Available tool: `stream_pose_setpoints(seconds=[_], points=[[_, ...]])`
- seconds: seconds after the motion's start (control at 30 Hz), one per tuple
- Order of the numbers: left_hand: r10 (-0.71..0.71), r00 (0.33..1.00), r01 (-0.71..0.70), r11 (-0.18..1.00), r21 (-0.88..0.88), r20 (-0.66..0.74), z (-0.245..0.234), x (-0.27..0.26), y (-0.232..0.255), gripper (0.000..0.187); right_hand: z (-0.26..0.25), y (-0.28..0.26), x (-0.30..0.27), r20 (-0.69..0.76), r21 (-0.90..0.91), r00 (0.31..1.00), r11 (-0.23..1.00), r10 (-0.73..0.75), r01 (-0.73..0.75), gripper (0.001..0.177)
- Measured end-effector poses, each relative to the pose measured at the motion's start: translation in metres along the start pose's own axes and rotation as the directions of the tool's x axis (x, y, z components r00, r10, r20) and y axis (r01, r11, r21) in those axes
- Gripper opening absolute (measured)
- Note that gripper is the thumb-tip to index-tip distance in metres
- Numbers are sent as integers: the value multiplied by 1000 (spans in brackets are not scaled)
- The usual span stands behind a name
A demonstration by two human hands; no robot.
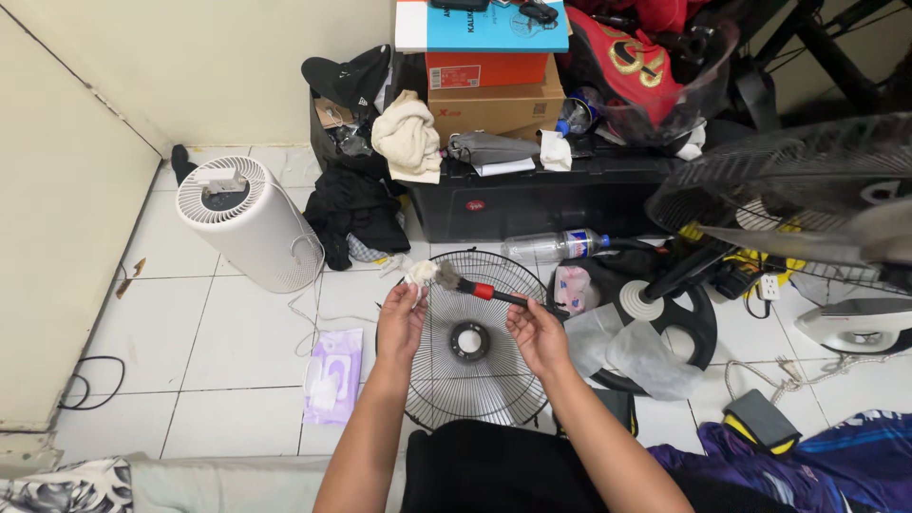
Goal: The person removes the front grill of a standing fan and uses a brush to clean the fan blades and grill. They wipe the brush with a tissue and continue cleaning the grill.
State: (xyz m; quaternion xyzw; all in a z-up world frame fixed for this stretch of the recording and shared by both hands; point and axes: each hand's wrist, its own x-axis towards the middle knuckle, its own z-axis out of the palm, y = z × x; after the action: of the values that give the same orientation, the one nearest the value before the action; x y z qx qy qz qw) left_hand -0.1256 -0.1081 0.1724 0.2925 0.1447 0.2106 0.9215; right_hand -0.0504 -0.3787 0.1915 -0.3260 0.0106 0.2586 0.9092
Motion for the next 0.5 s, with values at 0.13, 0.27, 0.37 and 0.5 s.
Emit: stream_pose_setpoints(seconds=[0.13,0.27,0.37,0.5], points=[[-107,994,107,991,-78,7,12,-16,-10,14,14,-3,-15,40,-20,999,1000,-18,19,32],[-145,987,152,983,-108,65,47,-41,-6,33,28,-3,-28,67,-121,996,991,-56,64,31],[-136,982,148,985,-84,131,74,-64,9,47,34,-1,-38,59,-210,989,967,-137,146,32],[-60,957,66,998,-13,284,89,-83,21,54,40,-1,-48,85,-288,959,914,-272,285,30]])
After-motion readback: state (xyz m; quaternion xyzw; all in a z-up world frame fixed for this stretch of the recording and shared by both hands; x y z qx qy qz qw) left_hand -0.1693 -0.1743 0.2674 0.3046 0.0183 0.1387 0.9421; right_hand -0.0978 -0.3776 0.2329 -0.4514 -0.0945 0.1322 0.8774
